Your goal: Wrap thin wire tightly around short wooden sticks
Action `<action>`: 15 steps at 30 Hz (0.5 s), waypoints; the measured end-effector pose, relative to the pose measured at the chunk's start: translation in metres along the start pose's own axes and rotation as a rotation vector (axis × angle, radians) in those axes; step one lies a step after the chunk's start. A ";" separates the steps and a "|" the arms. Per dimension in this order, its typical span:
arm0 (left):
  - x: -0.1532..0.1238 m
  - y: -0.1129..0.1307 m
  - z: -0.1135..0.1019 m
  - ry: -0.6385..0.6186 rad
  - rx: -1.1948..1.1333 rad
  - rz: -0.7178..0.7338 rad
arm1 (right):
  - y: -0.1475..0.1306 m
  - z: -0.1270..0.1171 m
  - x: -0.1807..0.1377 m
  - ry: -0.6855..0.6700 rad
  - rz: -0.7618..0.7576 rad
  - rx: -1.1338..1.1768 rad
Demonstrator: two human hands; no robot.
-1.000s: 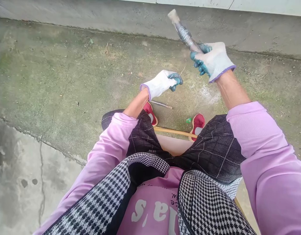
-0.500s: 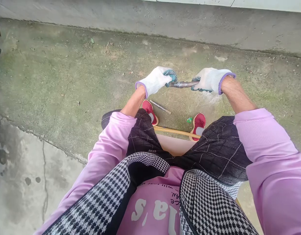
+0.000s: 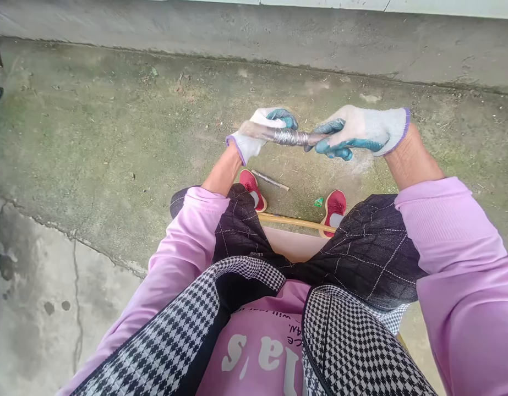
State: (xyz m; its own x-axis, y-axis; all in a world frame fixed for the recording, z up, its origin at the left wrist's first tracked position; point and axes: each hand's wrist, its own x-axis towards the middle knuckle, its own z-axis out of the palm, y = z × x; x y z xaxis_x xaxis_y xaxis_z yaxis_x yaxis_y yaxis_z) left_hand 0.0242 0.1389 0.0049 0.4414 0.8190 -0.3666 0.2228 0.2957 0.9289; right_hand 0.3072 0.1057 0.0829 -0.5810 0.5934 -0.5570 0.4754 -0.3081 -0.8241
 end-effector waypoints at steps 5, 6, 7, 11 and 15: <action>0.003 0.002 0.018 -0.025 0.026 -0.137 | -0.010 0.006 0.009 0.292 -0.152 0.177; 0.001 0.005 0.019 -0.034 0.016 -0.150 | -0.008 0.005 0.012 0.349 -0.156 0.162; -0.002 0.009 0.020 -0.031 0.004 -0.160 | -0.005 0.003 0.016 0.400 -0.160 0.135; -0.012 0.019 0.025 0.048 -0.104 -0.170 | 0.021 -0.017 0.038 0.403 -0.185 0.054; -0.015 0.017 0.036 0.128 -0.268 -0.216 | 0.043 -0.030 0.059 0.766 -0.083 0.093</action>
State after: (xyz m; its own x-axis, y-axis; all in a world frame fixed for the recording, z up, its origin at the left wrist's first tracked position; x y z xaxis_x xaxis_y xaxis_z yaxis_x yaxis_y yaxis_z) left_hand 0.0530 0.1141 0.0237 0.2925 0.7734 -0.5624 0.0561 0.5732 0.8175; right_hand 0.3132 0.1493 0.0179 0.0226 0.9555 -0.2940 0.3729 -0.2809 -0.8843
